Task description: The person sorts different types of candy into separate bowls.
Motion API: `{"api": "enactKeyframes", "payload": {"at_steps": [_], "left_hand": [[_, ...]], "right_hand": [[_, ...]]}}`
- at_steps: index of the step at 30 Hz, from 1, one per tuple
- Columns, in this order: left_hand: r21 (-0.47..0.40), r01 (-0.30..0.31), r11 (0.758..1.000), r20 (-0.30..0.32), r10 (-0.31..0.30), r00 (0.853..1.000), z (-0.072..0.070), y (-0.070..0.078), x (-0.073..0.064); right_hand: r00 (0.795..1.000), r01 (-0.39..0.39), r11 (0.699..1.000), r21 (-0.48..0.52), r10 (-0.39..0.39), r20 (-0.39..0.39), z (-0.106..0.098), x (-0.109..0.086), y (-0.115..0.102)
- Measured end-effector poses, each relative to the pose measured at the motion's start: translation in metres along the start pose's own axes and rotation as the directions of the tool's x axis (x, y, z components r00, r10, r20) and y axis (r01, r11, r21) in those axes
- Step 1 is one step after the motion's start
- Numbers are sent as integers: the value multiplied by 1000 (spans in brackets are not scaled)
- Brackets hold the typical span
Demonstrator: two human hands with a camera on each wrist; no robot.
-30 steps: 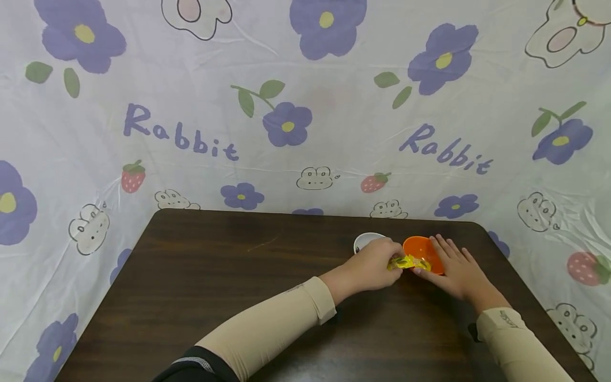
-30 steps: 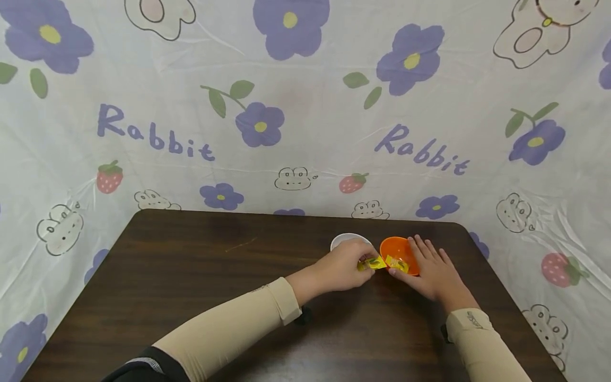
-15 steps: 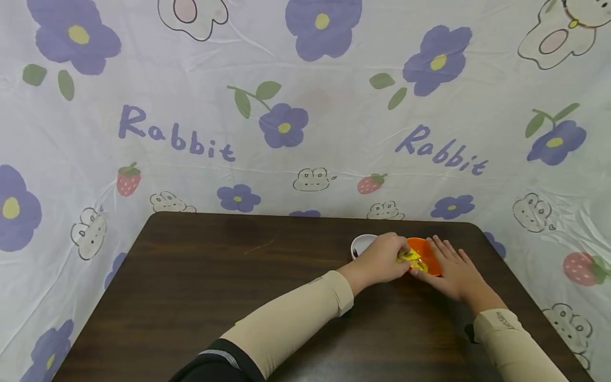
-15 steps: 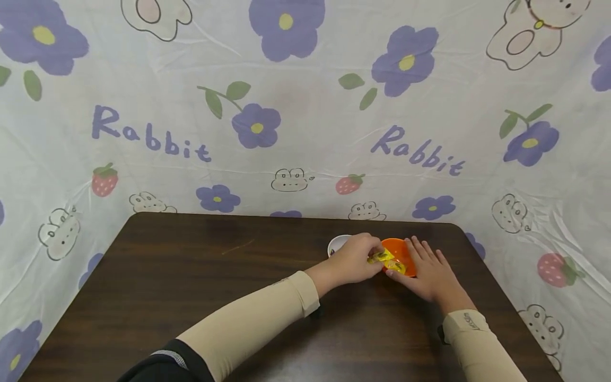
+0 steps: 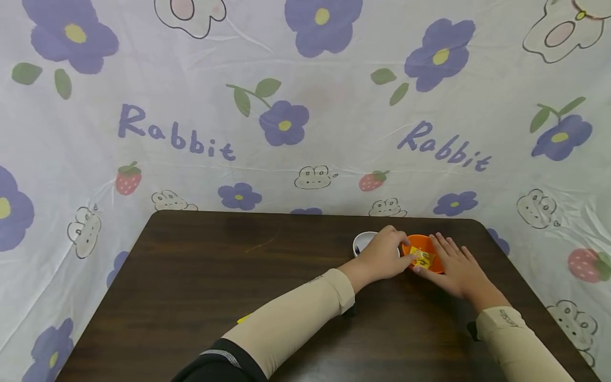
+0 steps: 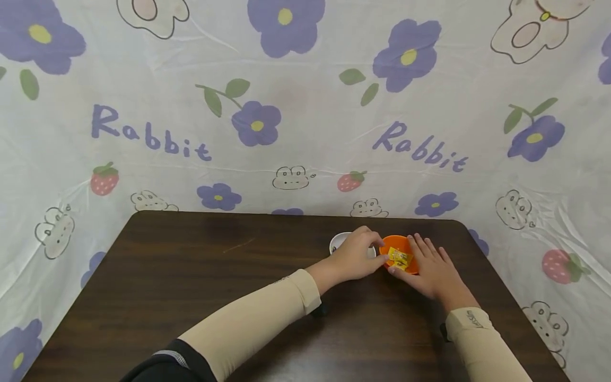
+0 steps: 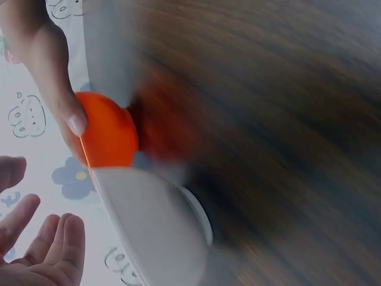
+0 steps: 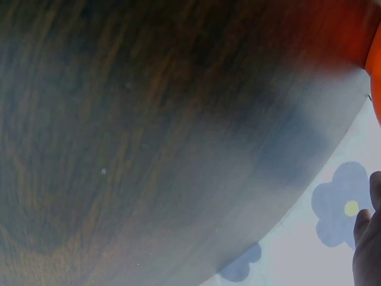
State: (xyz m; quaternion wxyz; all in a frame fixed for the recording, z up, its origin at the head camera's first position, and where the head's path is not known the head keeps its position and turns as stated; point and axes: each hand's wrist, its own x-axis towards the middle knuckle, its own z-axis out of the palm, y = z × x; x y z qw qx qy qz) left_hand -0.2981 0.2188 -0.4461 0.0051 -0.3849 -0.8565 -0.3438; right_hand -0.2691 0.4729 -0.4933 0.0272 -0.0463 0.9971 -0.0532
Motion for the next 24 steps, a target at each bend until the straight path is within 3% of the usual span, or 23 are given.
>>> {"api": "enactKeyframes", "payload": {"at_steps": [8, 15, 19, 24], "left_hand": [[12, -16, 1000, 45, 16, 999, -30, -16, -19], [9, -72, 997, 16, 72, 997, -62, -36, -44], [21, -70, 997, 12, 70, 998, -80, -52, -68], [74, 11, 997, 38, -14, 999, -101, -65, -108]], "right_hand": [[1000, -2, 1000, 7, 2, 15, -6, 1, -3], [1000, 5, 1000, 14, -6, 14, -10, -1, 4], [1000, 11, 1000, 20, -11, 21, -8, -1, 3], [1000, 20, 1000, 17, -20, 23, -5, 3, -3]]}}
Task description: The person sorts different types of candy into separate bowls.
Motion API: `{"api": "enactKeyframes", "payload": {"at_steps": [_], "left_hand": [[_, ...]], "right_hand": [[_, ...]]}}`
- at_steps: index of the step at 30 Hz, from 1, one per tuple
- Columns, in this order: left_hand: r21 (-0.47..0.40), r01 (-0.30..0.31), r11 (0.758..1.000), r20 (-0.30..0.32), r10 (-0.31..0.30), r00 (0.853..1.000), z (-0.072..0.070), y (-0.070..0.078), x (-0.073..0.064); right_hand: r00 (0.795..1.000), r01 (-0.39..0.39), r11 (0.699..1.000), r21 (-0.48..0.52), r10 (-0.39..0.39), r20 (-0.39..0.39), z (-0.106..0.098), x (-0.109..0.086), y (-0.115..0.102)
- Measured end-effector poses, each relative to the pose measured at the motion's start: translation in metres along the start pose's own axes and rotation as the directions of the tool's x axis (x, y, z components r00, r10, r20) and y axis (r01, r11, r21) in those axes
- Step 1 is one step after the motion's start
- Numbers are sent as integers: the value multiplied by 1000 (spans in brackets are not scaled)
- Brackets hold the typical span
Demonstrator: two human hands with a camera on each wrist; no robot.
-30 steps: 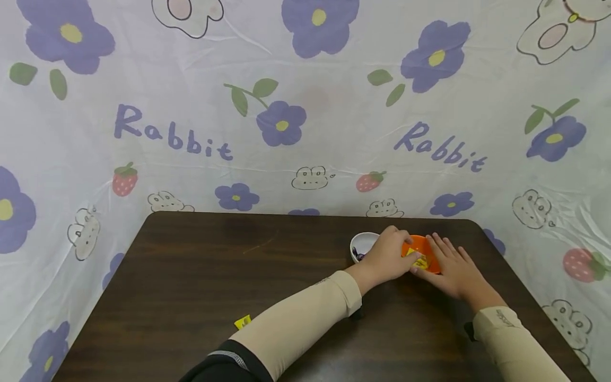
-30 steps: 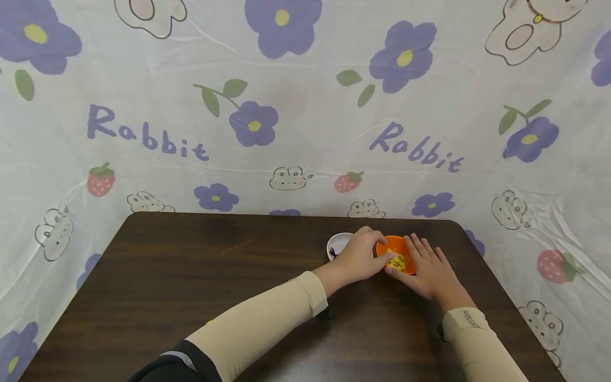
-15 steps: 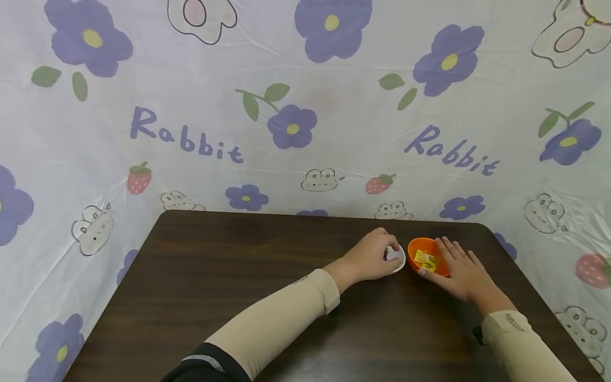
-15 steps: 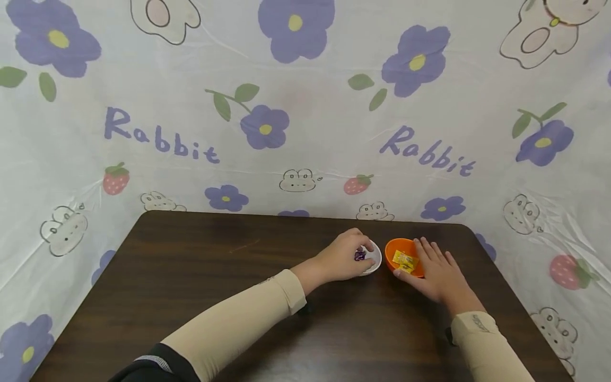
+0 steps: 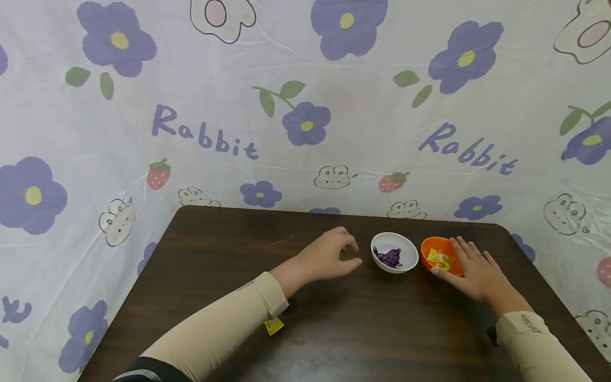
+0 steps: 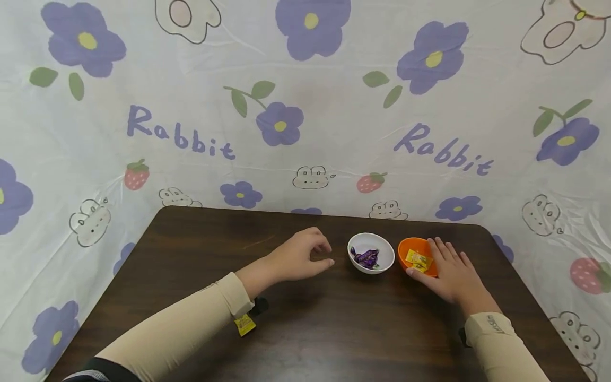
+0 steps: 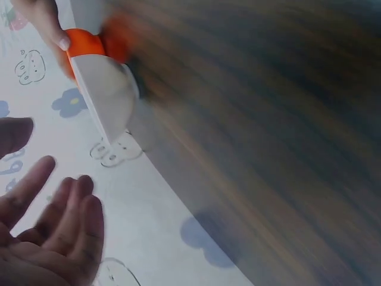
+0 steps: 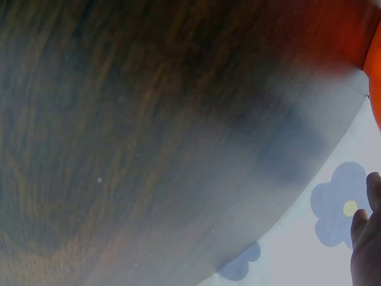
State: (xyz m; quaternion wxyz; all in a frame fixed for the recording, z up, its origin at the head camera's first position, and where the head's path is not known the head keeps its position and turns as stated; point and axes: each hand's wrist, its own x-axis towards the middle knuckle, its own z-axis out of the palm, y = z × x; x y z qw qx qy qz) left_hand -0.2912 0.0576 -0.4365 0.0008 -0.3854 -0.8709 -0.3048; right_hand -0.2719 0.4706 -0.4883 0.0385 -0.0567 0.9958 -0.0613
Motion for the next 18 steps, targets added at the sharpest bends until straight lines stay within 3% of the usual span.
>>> {"api": "enactKeyframes", "payload": {"at_steps": [13, 18], "left_hand": [[85, 151, 985, 85, -158, 984, -25, -18, -74], [69, 144, 987, 136, -152, 979, -34, -22, -96]], "right_hand": [[1000, -8, 1000, 12, 8, -6, 2, -1, 3], [1000, -9, 1000, 15, 9, -5, 4, 0, 2]]}}
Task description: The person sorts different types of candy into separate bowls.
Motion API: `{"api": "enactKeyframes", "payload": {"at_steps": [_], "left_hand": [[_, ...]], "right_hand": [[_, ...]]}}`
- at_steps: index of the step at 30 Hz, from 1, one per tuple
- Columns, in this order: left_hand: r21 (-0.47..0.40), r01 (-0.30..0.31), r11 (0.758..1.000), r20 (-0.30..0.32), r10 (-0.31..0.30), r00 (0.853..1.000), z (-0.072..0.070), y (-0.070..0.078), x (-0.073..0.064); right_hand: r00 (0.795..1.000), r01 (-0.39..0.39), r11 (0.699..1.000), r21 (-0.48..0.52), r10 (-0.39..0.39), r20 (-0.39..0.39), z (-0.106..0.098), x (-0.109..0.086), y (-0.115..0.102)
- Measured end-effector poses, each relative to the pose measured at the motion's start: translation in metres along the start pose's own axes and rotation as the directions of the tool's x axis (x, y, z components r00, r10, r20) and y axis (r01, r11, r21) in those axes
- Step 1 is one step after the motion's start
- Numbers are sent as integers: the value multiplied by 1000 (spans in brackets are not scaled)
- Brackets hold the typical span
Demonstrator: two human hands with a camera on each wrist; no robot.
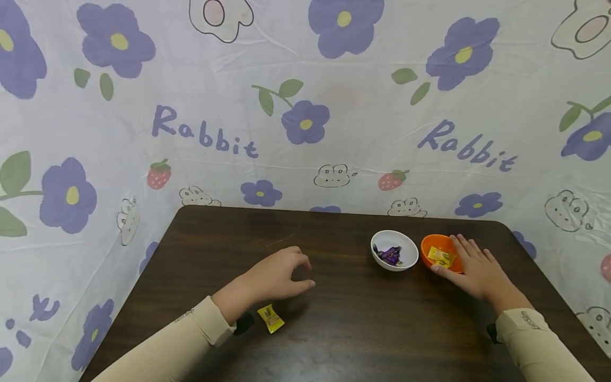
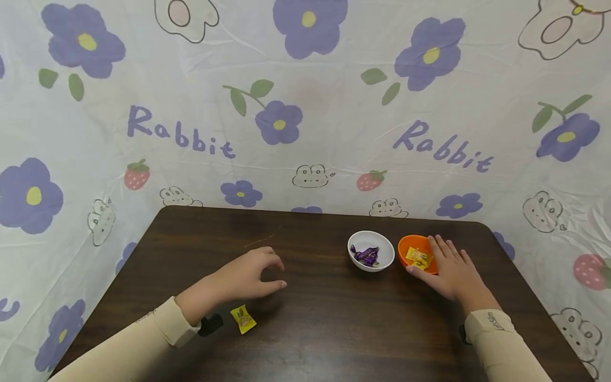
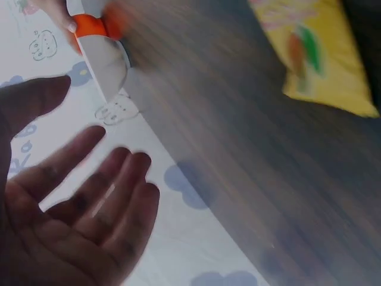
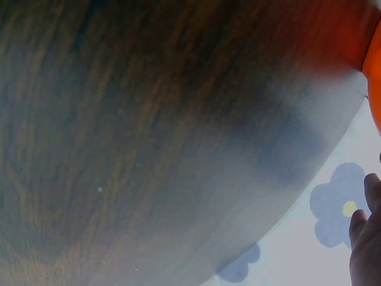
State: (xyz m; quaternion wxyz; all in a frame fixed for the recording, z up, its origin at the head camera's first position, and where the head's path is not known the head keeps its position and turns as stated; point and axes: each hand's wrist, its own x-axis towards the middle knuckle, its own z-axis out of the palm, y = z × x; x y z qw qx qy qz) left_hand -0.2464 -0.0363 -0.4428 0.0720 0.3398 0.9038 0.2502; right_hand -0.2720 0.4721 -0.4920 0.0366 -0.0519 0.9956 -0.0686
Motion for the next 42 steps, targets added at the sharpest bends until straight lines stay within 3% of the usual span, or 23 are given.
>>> {"api": "enactKeyframes", "payload": {"at_steps": [5, 11, 14, 19, 24, 34, 42], "left_hand": [[-40, -39, 998, 78, 42, 996, -6, -8, -16], [-60, -46, 997, 140, 54, 989, -4, -20, -37], [-39, -51, 998, 159, 57, 986, -3, -24, -46], [68, -66, 995, 181, 53, 982, -3, -32, -55], [125, -78, 989, 162, 58, 985, -1, -41, -59], [73, -62, 995, 197, 47, 979, 3, -39, -58], [61, -99, 993, 218, 84, 972, 11, -36, -52]], "right_hand": [[1000, -4, 1000, -9, 4, -7, -3, 1, -1], [1000, 4, 1000, -7, -4, -16, 0, -2, -3], [1000, 6, 1000, -7, -6, -17, 3, -3, -3], [1000, 0, 1000, -10, 0, -14, 4, -5, -3], [1000, -11, 1000, -5, 11, -14, 0, -5, -7], [1000, -21, 1000, -12, 21, -15, -1, -2, -6], [1000, -26, 1000, -5, 25, -15, -4, -4, -9]]}}
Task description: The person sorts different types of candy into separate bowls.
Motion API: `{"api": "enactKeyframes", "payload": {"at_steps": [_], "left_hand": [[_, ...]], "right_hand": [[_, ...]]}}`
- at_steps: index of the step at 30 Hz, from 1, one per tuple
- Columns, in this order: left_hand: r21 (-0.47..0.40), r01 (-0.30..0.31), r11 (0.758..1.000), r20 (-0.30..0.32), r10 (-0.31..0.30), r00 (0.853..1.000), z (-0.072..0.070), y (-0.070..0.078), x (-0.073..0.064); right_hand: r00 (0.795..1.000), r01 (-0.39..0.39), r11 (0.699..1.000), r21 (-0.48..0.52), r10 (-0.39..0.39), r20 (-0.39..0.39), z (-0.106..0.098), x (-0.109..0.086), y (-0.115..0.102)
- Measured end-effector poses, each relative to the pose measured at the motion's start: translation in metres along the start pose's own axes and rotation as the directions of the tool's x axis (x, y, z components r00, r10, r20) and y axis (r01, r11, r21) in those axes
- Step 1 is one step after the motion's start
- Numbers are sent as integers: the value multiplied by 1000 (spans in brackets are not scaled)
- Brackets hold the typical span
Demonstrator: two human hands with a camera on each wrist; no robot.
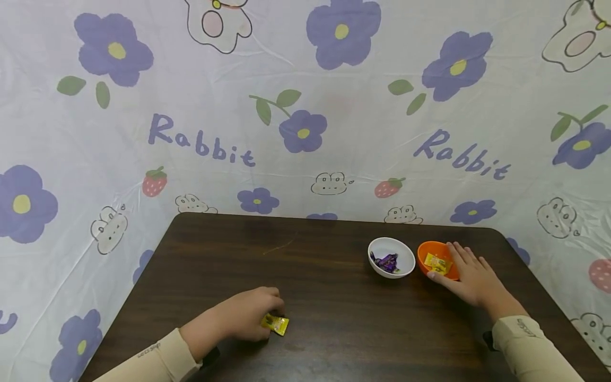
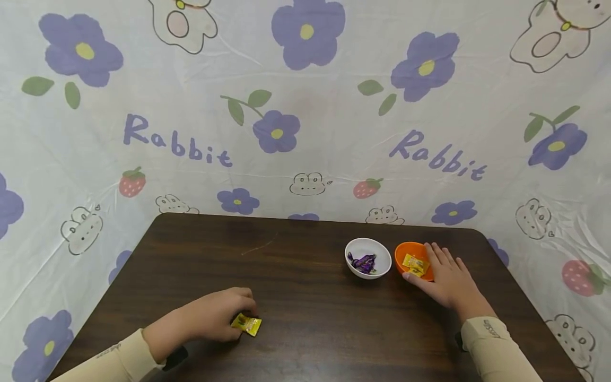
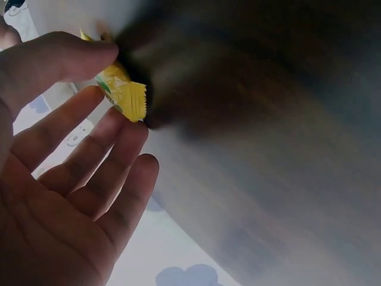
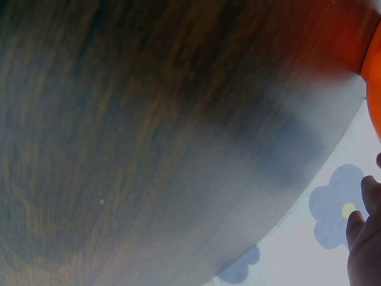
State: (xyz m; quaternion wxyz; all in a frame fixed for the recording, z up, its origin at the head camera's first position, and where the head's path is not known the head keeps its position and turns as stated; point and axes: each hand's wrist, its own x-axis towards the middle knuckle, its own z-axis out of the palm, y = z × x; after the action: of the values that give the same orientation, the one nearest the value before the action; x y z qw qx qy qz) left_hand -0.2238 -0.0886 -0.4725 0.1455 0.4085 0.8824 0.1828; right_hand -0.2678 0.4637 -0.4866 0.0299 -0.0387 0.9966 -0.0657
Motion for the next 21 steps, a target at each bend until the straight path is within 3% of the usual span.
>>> {"api": "enactKeyframes", "payload": {"at_steps": [21], "left_hand": [[18, -82, 996, 18, 82, 996, 10, 23, 24]], "right_hand": [[1000, -14, 1000, 16, 14, -6, 5, 4, 6]]}}
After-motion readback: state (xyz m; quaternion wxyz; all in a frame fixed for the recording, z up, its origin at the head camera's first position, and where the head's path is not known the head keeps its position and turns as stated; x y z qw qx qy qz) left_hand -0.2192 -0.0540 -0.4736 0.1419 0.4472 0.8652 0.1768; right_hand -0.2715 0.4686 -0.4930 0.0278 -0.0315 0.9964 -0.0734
